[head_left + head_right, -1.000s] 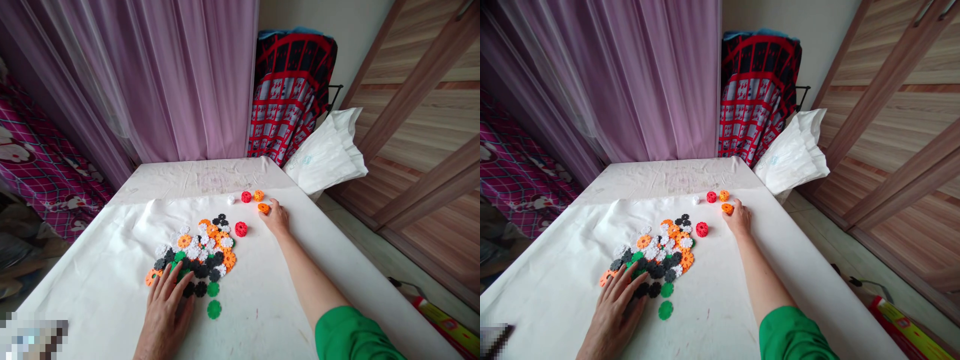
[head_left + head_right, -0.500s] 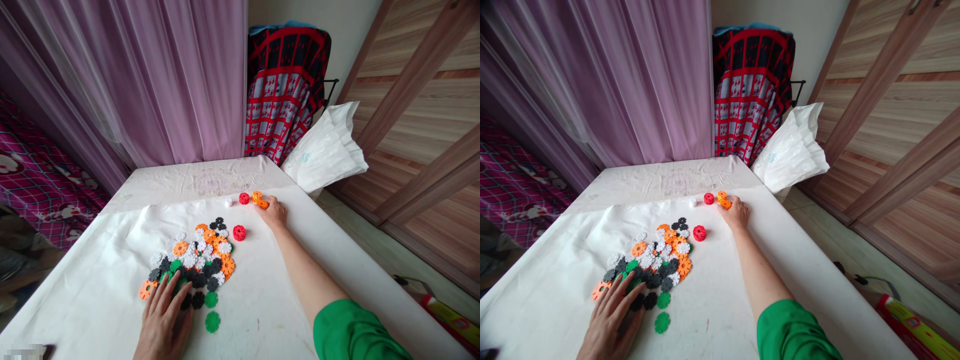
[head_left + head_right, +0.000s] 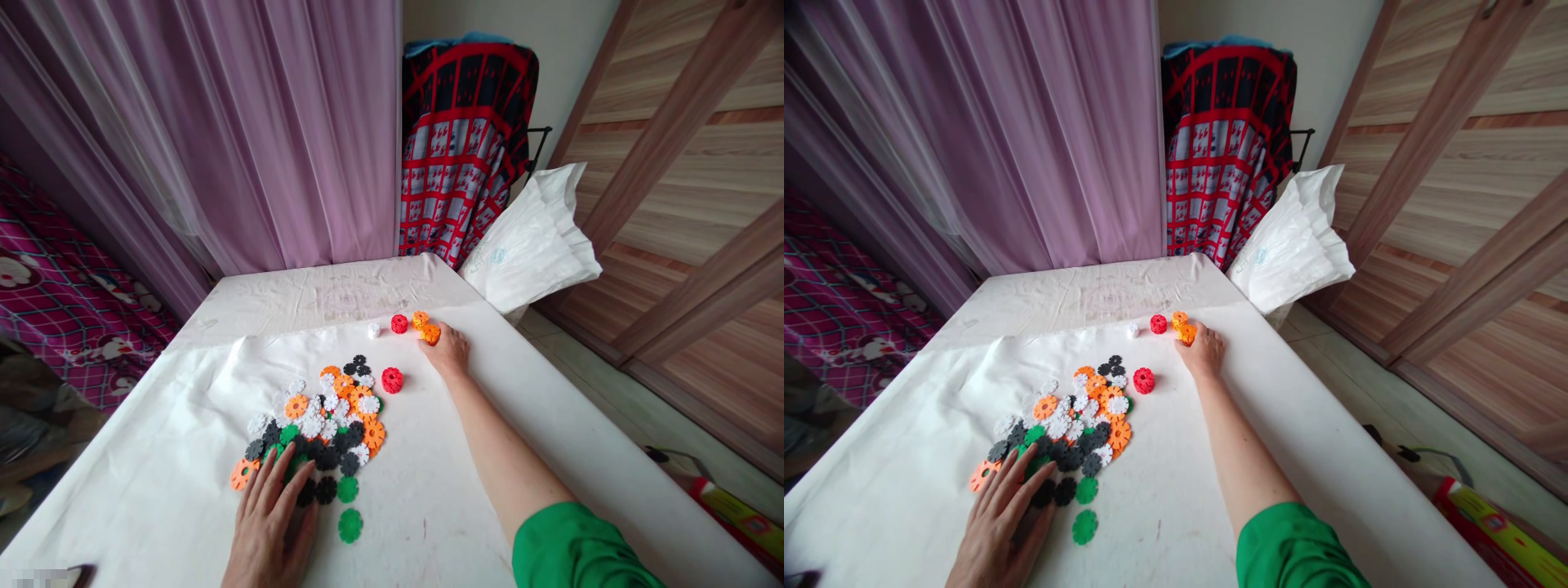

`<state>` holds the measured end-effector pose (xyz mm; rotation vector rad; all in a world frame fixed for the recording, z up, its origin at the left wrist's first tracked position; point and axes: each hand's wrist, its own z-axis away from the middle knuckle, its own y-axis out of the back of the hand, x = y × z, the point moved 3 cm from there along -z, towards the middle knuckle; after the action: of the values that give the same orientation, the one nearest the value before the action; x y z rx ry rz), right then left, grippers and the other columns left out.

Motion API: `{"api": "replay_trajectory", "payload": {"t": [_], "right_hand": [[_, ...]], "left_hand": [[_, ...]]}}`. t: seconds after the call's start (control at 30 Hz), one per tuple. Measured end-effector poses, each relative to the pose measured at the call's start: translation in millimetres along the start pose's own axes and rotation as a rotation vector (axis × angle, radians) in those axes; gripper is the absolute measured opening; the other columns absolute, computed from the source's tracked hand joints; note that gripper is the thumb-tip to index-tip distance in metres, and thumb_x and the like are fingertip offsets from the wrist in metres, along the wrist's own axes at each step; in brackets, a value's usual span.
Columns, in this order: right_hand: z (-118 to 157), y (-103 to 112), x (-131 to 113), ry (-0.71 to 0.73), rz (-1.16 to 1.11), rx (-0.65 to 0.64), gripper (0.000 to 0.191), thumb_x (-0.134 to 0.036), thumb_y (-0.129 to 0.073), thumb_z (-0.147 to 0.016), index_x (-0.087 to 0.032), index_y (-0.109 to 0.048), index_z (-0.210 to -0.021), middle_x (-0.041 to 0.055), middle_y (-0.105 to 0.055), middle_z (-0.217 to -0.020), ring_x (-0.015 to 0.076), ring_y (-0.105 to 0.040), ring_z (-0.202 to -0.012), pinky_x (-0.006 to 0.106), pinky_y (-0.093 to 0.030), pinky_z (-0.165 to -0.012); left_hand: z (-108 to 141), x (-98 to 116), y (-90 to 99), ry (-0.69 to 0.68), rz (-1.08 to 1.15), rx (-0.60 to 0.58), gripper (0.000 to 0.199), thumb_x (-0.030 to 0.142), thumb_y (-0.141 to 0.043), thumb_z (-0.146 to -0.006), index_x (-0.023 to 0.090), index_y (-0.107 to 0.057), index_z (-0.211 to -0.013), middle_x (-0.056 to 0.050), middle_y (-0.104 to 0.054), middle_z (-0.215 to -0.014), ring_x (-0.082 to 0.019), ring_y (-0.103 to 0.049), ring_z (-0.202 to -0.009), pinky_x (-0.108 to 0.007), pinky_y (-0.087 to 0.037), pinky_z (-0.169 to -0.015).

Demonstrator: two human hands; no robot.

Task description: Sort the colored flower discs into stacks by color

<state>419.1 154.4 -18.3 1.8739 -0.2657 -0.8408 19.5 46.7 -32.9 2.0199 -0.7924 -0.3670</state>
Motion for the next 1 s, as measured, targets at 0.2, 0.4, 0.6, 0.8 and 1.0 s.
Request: {"api": "replay_trajectory", "payload": {"t": [0.2,0.4,0.6,0.8,1.0], "right_hand": [[-1,-1,1,-0.015,0.051,-0.018,0.043,-0.045,-0.064,-0.081,-0.016,-0.067,-0.113,0.0169,-0.066,-0.115,0.0321,-0.054,-0.115,0.040,-0.037,-0.094],[-1,-2,1,-0.003,0.071,-0.032,0.037,-0.044,-0.062,-0.082,-0.016,-0.067,-0.106,0.0154,-0.066,-0.112,0.0311,-0.053,-0.113,0.040,-0.036,-0.093],[-1,-1,1,-0.022,0.014,-0.008,0.043,-0.045,-0.067,-0.077,-0.013,-0.067,-0.106,0.0187,-0.065,-0.115,0.0334,-0.052,-0.115,0.042,-0.036,-0.097],[33,1,15,0.028,-0.373,0.146,0.047,-0.042,-0.062,-0.074,-0.015,-0.062,-0.112,0.0166,-0.068,-0.117,0.0309,-0.059,-0.111,0.043,-0.043,-0.097],[92,-9,-4,0.361,-0.543,0.023,0.040,-0.043,-0.062,-0.074,-0.021,-0.062,-0.108,0.0112,-0.071,-0.111,0.0259,-0.066,-0.100,0.040,-0.052,-0.088]], "left_hand": [[-1,3,0.2,-0.004,0.002,0.017,0.046,0.030,-0.053,-0.088,0.031,-0.057,-0.134,-0.007,-0.049,-0.151,-0.030,-0.045,-0.139,-0.049,-0.052,-0.099],[1,0,0.3,0.020,0.045,-0.003,0.046,0.031,-0.055,-0.088,0.031,-0.059,-0.134,-0.006,-0.047,-0.153,-0.031,-0.044,-0.139,-0.050,-0.049,-0.104],[1,1,-0.7,0.051,0.096,0.003,0.049,0.029,-0.055,-0.088,0.033,-0.057,-0.136,-0.006,-0.048,-0.152,-0.030,-0.043,-0.140,-0.049,-0.047,-0.107],[2,3,-4.5,0.098,0.121,0.031,0.044,0.028,-0.054,-0.088,0.032,-0.060,-0.132,-0.006,-0.051,-0.150,-0.031,-0.043,-0.140,-0.052,-0.045,-0.108],[1,-5,-4.7,0.199,0.191,0.059,0.032,0.029,-0.050,-0.091,0.029,-0.067,-0.118,-0.007,-0.060,-0.140,-0.030,-0.050,-0.135,-0.056,-0.042,-0.108]]}}
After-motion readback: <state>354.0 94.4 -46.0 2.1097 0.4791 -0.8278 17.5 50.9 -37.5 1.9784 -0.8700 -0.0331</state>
